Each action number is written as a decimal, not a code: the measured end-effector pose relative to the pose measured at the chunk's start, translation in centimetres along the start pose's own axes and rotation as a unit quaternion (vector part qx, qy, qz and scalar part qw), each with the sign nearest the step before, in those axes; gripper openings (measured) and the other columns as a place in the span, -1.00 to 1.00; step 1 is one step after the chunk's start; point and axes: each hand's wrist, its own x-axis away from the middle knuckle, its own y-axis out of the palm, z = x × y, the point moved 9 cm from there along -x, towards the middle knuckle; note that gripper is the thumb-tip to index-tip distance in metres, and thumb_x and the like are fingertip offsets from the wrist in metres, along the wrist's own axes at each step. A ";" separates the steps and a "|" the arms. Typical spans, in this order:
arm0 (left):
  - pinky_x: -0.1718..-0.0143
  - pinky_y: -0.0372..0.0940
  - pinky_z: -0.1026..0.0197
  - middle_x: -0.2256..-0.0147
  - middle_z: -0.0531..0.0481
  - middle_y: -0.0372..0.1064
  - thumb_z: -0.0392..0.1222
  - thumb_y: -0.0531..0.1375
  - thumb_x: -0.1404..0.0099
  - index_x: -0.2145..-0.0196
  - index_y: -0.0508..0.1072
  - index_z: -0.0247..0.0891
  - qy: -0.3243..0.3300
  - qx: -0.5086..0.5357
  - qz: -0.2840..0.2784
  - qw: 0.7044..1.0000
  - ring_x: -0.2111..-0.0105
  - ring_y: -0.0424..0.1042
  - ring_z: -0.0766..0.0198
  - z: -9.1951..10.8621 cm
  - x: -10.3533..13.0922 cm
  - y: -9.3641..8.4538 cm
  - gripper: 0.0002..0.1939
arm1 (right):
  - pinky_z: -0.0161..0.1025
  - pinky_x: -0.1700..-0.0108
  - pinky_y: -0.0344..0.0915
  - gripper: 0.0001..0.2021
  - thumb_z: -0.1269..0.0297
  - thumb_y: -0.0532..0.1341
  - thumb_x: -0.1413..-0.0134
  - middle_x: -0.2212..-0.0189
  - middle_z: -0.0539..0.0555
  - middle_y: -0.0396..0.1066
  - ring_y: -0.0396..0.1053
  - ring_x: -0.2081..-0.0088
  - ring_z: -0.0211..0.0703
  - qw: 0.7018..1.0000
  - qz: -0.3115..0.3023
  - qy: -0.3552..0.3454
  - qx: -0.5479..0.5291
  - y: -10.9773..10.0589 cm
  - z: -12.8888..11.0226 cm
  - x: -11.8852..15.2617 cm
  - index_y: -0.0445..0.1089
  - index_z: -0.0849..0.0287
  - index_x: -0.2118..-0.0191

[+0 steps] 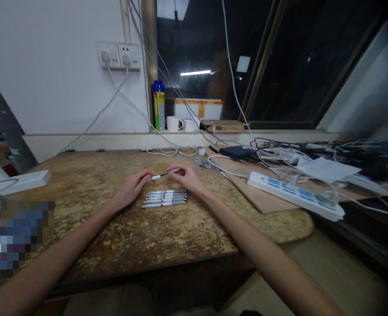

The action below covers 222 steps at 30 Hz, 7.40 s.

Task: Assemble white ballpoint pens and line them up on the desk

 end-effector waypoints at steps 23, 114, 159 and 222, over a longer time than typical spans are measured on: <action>-0.21 0.19 -0.01 -0.01 -0.16 0.34 -0.13 -0.12 -0.56 -0.18 0.43 -0.16 0.084 -0.020 -0.014 0.996 -0.08 0.34 0.06 -0.4 0.0 0.2 -0.57 | -0.20 0.07 0.34 -0.85 0.28 0.27 -0.04 0.32 0.06 0.55 0.45 0.27 -0.17 0.994 0.086 0.066 0.009 -3.2 3.0 -0.4 0.56 0.18 0.28; -0.13 0.30 0.01 0.05 -0.11 0.56 0.07 0.06 -0.44 0.00 0.52 -0.20 -0.051 0.093 0.057 0.993 0.00 0.48 0.03 -3.2 -0.1 -1.8 -0.60 | -0.26 0.35 0.29 -0.51 -0.16 0.23 -0.11 0.51 0.11 0.50 0.37 0.48 -0.20 0.996 0.065 0.067 0.006 -3.3 3.7 -0.7 0.52 0.25 0.44; -0.19 0.29 -0.02 -0.07 -0.12 0.55 0.09 0.17 -0.40 -0.05 0.60 -0.18 -0.036 0.087 0.038 0.995 -0.08 0.49 0.00 -2.0 -0.1 -2.0 -0.58 | -0.18 0.08 0.45 -0.80 0.23 0.29 0.01 0.36 0.05 0.54 0.49 0.32 -0.15 0.982 0.106 0.062 -0.143 -2.6 2.0 -0.5 0.52 0.16 0.23; -0.03 0.36 0.05 0.05 -0.12 0.60 0.11 0.22 -0.35 0.02 0.61 -0.21 -0.019 0.132 -0.003 0.991 0.08 0.54 0.03 0.9 0.0 -1.1 -0.58 | -0.31 0.35 0.15 -0.80 0.24 0.22 -0.13 0.48 -0.06 0.35 0.26 0.44 -0.25 1.000 -0.023 0.002 -0.005 1.7 -1.1 0.4 0.48 0.18 0.15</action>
